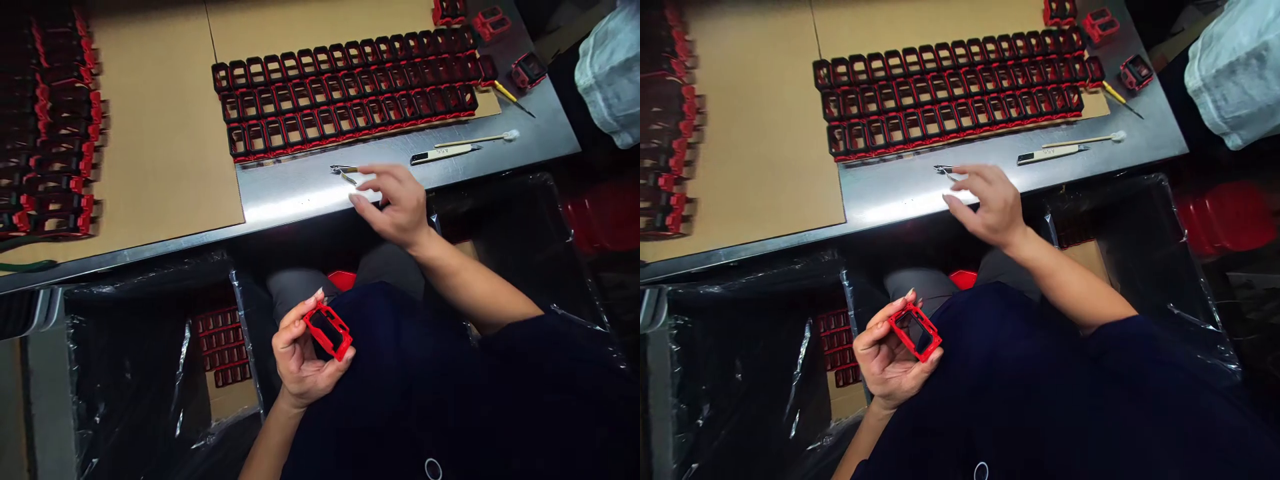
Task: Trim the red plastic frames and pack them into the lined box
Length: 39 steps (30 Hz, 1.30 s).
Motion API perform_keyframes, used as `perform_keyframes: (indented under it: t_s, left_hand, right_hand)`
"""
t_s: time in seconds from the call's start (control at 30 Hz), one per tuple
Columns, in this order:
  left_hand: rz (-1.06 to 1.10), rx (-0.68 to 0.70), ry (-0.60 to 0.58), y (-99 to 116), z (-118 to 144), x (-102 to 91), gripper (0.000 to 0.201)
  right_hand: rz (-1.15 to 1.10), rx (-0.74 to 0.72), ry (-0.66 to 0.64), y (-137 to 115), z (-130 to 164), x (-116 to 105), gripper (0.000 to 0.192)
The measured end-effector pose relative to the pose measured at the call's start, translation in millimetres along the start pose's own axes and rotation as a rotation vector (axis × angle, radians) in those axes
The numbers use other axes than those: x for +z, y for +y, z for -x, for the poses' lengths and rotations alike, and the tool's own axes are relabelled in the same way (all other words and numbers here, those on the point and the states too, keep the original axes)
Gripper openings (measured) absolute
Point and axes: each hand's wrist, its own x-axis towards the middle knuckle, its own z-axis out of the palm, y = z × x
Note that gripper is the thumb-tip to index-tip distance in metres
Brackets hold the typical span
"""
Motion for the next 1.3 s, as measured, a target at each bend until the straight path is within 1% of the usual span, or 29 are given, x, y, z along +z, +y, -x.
perform_keyframes:
  t_s: [0.03, 0.07, 0.1, 0.13, 0.17, 0.2, 0.23, 0.27, 0.33, 0.43, 0.53, 0.6, 0.77, 1.0, 1.17, 1.3]
  left_hand:
    - [-0.016, 0.01, -0.011, 0, -1, -0.7, 0.073]
    - [-0.037, 0.021, -0.024, -1, -1, -1.4, 0.074]
    - [-0.06, 0.03, -0.04, -1, -2, -2.0, 0.076]
    - [-0.082, 0.04, -0.054, -2, -3, -2.6, 0.078]
    - [-0.1, 0.05, -0.069, -3, -4, -3.1, 0.08]
    - [-0.112, 0.061, -0.085, -3, -5, -3.3, 0.081]
    - [-0.119, 0.07, -0.099, -4, -6, -3.4, 0.083]
    - [-0.121, 0.077, -0.112, -5, -7, -3.4, 0.084]
    - [-0.113, 0.078, -0.132, -5, -8, -3.3, 0.086]
    - [-0.08, 0.052, -0.149, -5, -7, -3.1, 0.086]
    - [-0.04, 0.028, -0.141, -5, -4, -2.9, 0.085]
    - [-0.017, 0.009, -0.129, -6, -1, -2.6, 0.085]
    - [0.011, -0.045, -0.13, -8, 2, -2.4, 0.088]
    - [0.005, -0.107, -0.154, -8, -2, -1.7, 0.083]
    - [0.072, -0.154, -0.149, -8, -1, -0.4, 0.081]
    - [0.036, -0.164, -0.171, -11, 1, -3.5, 0.083]
  right_hand:
    - [-0.114, 0.049, -0.059, -14, 13, -6, 0.016]
    - [-0.252, 0.128, -0.196, -26, 28, -12, 0.016]
    - [-0.398, 0.232, -0.372, -38, 41, -17, 0.017]
    - [-0.529, 0.344, -0.547, -47, 54, -20, 0.021]
    - [-0.648, 0.446, -0.685, -55, 66, -22, 0.025]
    - [-0.756, 0.541, -0.798, -60, 75, -23, 0.029]
    - [-0.849, 0.619, -0.872, -63, 83, -22, 0.032]
    - [-0.926, 0.679, -0.91, -64, 89, -20, 0.034]
    - [-1.035, 0.757, -0.925, -63, 96, -14, 0.036]
    - [-1.141, 0.836, -0.899, -60, 99, -7, 0.039]
    - [-1.267, 0.921, -0.94, -59, 98, -4, 0.043]
    - [-1.335, 0.961, -0.968, -59, 98, -3, 0.044]
    - [-1.44, 1.039, -0.981, -58, 101, -1, 0.041]
    - [-1.496, 1.059, -0.96, -56, 104, 0, 0.044]
    - [-1.486, 1.089, -0.938, -59, 104, -2, 0.046]
    - [-1.465, 1.123, -0.911, -60, 104, -2, 0.048]
